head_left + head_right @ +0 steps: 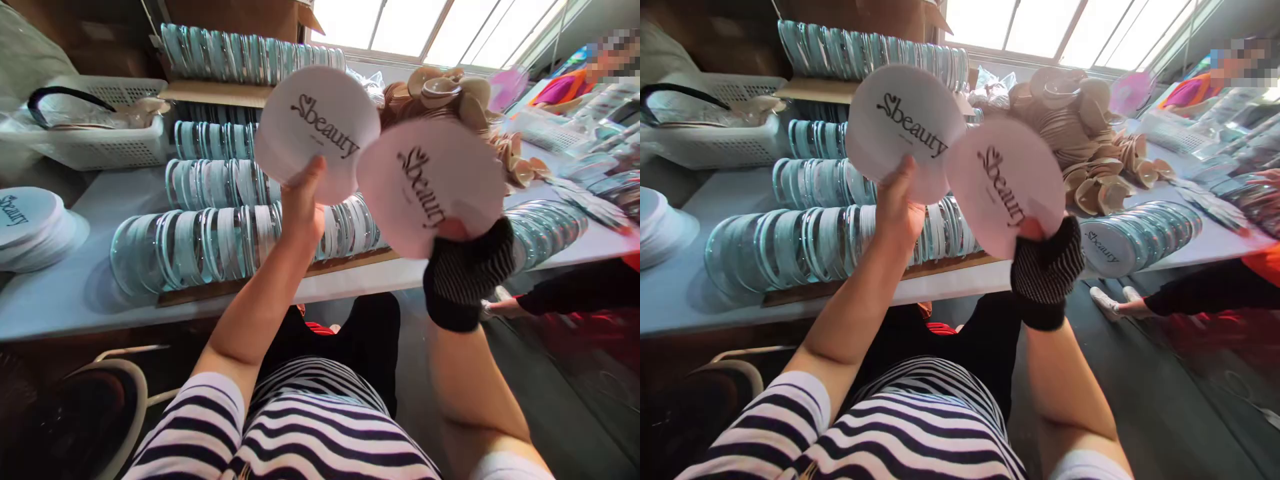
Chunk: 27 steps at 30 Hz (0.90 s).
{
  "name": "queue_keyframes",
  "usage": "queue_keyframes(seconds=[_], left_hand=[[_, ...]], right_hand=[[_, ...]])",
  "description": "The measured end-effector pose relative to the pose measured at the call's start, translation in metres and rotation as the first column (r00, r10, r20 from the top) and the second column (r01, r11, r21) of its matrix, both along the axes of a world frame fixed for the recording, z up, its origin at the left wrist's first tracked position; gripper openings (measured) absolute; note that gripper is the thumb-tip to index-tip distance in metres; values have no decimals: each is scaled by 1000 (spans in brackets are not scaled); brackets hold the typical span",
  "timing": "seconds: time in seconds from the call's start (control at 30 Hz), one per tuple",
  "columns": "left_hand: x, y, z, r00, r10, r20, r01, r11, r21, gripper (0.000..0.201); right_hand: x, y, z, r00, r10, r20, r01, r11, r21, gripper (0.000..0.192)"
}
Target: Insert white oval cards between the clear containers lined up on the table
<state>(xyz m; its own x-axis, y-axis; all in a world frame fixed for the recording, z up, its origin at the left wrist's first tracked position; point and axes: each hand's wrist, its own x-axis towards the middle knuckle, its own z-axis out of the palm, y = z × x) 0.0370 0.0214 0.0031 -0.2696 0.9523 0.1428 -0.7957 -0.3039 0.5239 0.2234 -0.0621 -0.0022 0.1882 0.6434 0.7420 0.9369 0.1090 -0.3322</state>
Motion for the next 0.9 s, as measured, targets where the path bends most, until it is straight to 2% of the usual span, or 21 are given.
queue_keyframes(seconds=[0.07, 0.13, 0.23, 0.37, 0.5, 0.57, 0.67, 0.8, 0.9], left_hand=[[-11, 12, -6, 999, 23, 45, -21, 999, -37, 42], [-18, 22, -16, 997, 30, 71, -23, 995, -97, 44], [-21, 28, -27, 998, 46, 43, -39, 990, -132, 46], [-18, 25, -28, 998, 54, 12, -51, 987, -150, 50], [-15, 21, -24, 998, 52, 36, -46, 988, -146, 49], [-15, 20, -24, 997, 61, 37, -54, 987, -149, 47], [-14, 19, -26, 997, 61, 42, -54, 987, -149, 45], [-13, 19, -29, 998, 45, 51, -37, 988, -147, 48], [-13, 18, -29, 998, 47, 51, -40, 989, -142, 49]], right_hand=[[6, -34, -8, 996, -6, 89, 16, 994, -107, 48], [2, -58, -16, 980, 75, 186, -23, 963, -268, 42], [-14, -67, -22, 954, 167, 249, -54, 912, -406, 42], [-43, -32, -18, 960, 173, 220, -56, 888, -457, 42], [-70, 24, -14, 937, 252, 241, -47, 776, -629, 38], [-74, 40, -15, 921, 304, 244, -63, 733, -677, 37], [-67, 41, -17, 921, 333, 201, -134, 756, -641, 35], [-56, 35, -25, 942, 313, 122, -202, 818, -538, 18], [-62, 40, -36, 948, 304, 99, -204, 814, -544, 15]])
